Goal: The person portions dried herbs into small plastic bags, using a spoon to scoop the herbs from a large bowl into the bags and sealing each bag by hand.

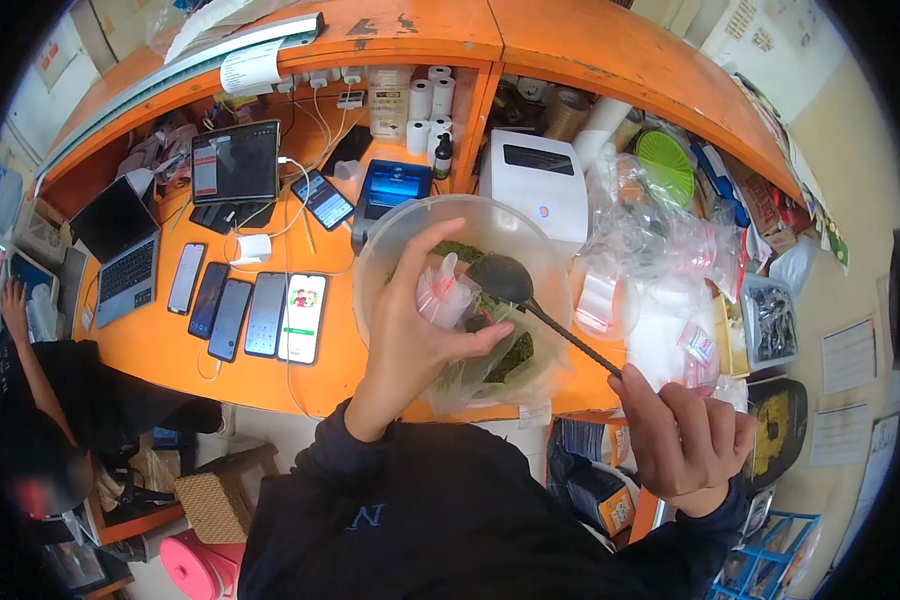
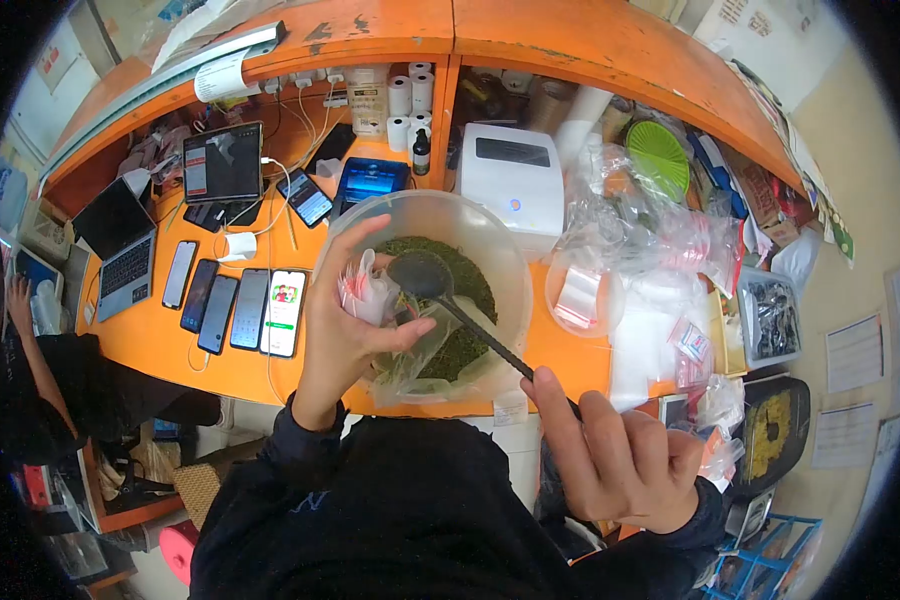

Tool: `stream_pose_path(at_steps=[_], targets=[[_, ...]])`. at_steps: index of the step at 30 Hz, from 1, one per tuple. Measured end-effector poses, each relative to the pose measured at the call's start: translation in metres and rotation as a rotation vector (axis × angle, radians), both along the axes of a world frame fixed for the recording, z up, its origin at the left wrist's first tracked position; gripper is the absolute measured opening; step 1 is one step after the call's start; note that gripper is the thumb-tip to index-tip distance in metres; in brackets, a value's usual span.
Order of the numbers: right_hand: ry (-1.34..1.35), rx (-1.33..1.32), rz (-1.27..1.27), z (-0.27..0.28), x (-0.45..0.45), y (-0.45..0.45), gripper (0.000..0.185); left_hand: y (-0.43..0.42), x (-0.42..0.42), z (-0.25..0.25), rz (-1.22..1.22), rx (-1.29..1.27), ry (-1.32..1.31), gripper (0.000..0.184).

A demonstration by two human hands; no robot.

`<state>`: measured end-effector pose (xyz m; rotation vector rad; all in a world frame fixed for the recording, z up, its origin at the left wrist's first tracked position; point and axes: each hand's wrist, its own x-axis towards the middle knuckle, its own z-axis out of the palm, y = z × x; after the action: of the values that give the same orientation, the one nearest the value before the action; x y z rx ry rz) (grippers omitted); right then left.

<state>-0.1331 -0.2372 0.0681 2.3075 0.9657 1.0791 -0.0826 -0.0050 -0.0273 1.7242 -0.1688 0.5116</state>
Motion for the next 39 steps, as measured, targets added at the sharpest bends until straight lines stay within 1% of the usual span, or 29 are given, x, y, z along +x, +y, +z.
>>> stream_pose_path(at_steps=[2, 5, 6, 8, 9, 12, 13, 16, 19, 22, 25, 28, 29, 30, 32, 35, 37, 39], targets=[[-0.007, 0.044, -0.012, -0.001, 0.0, 0.001, 0.031, 0.001, -0.001, 0.001, -0.01, -0.022, 0.034, 0.08], [0.143, 0.238, -0.076, 0.003, 0.007, 0.003, 0.022, 0.002, -0.001, -0.001, -0.027, -0.102, 0.079, 0.08], [0.237, 0.393, -0.115, 0.005, 0.007, 0.001, 0.021, 0.003, 0.0, -0.002, -0.034, -0.138, 0.094, 0.08], [0.427, 0.695, -0.186, 0.015, 0.007, -0.007, 0.019, 0.008, 0.001, -0.007, 0.0, -0.075, 0.036, 0.08], [0.491, 0.775, -0.252, 0.021, 0.004, -0.011, 0.02, 0.011, 0.002, -0.01, 0.02, -0.042, 0.009, 0.08], [0.553, 0.643, -0.161, 0.024, -0.002, -0.028, 0.018, 0.016, 0.005, -0.013, 0.095, 0.008, -0.035, 0.079], [0.578, 0.573, -0.187, 0.021, -0.003, -0.023, 0.018, 0.017, 0.006, -0.014, 0.111, 0.03, -0.065, 0.079], [0.583, 0.311, -0.183, -0.005, 0.005, -0.008, 0.019, 0.017, 0.009, -0.012, 0.137, 0.083, -0.124, 0.078], [0.541, 0.212, -0.03, -0.026, 0.023, 0.01, 0.022, 0.013, 0.012, -0.011, 0.14, 0.096, -0.118, 0.078], [0.623, 0.468, 0.151, -0.023, 0.044, 0.024, 0.022, 0.01, 0.014, -0.011, 0.151, 0.143, -0.154, 0.078], [0.699, 0.667, 0.324, -0.029, 0.073, 0.062, 0.019, 0.004, 0.013, -0.01, 0.169, 0.211, -0.205, 0.078], [0.844, 0.635, 0.271, -0.042, 0.093, 0.077, 0.017, 0.005, 0.012, -0.007, 0.182, 0.229, -0.24, 0.078], [0.833, 0.683, 0.327, -0.043, 0.098, 0.075, 0.013, 0.007, 0.011, -0.006, 0.184, 0.219, -0.25, 0.078], [0.807, 0.67, 0.34, -0.042, 0.101, 0.075, 0.012, 0.009, 0.011, -0.004, 0.189, 0.205, -0.261, 0.077], [0.766, 0.646, 0.354, -0.042, 0.103, 0.072, 0.011, 0.015, 0.011, -0.01, 0.085, 0.047, -0.168, 0.063], [0.835, 0.715, 0.418, -0.044, 0.111, 0.069, 0.009, 0.028, 0.01, -0.011, -0.124, -0.139, 0.02, 0.043], [0.991, 0.799, 0.463, -0.045, 0.114, 0.071, 0.009, 0.032, 0.006, -0.004, -0.229, -0.229, 0.122, 0.03], [1.113, 0.854, 0.471, -0.045, 0.114, 0.072, 0.008, 0.031, 0.003, -0.004, -0.194, -0.221, 0.145, 0.021]])
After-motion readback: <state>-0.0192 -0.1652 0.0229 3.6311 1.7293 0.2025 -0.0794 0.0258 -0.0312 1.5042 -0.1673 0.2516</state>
